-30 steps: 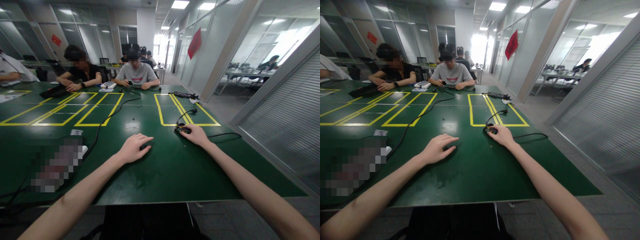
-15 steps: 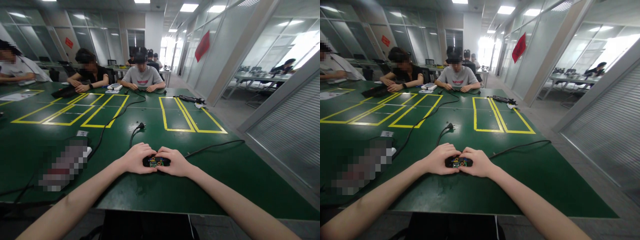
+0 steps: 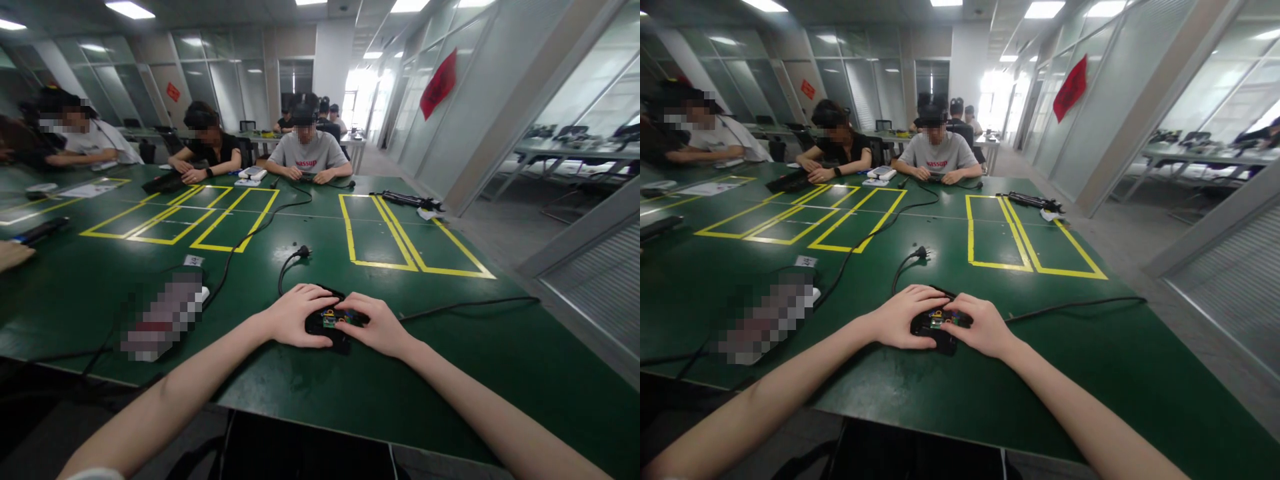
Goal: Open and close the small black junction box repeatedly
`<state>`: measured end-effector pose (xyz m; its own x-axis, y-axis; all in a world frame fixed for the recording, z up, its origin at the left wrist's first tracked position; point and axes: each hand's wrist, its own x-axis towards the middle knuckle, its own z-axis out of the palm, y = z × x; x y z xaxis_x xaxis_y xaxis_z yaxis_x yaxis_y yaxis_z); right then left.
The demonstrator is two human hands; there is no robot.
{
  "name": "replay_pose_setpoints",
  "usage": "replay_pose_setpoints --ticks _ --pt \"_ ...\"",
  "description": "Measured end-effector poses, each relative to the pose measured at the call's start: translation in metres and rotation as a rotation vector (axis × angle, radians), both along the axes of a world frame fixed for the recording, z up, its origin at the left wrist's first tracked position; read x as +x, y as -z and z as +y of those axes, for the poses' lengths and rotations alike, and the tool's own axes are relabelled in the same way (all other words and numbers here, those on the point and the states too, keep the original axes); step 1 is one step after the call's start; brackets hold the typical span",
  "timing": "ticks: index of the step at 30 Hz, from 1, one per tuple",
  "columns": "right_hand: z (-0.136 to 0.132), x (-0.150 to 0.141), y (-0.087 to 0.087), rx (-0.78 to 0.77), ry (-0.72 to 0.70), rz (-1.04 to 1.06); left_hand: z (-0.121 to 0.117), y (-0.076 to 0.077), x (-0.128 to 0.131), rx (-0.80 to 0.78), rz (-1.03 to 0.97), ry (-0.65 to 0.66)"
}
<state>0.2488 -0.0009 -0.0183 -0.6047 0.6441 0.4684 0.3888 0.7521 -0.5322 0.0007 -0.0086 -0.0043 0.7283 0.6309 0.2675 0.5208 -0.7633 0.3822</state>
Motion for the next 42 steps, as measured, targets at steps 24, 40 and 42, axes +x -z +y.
replay_pose_setpoints --ticks 24,40,42 --pt "0.018 -0.003 0.000 -0.077 0.060 -0.082 0.003 -0.002 0.004 0.016 -0.128 -0.123" --pt "0.017 -0.004 0.004 -0.044 0.268 -0.136 0.010 0.004 -0.005 0.034 -0.100 -0.211" --pt "0.015 -0.008 0.006 -0.014 0.319 -0.130 0.012 0.005 -0.004 0.039 -0.112 -0.212"
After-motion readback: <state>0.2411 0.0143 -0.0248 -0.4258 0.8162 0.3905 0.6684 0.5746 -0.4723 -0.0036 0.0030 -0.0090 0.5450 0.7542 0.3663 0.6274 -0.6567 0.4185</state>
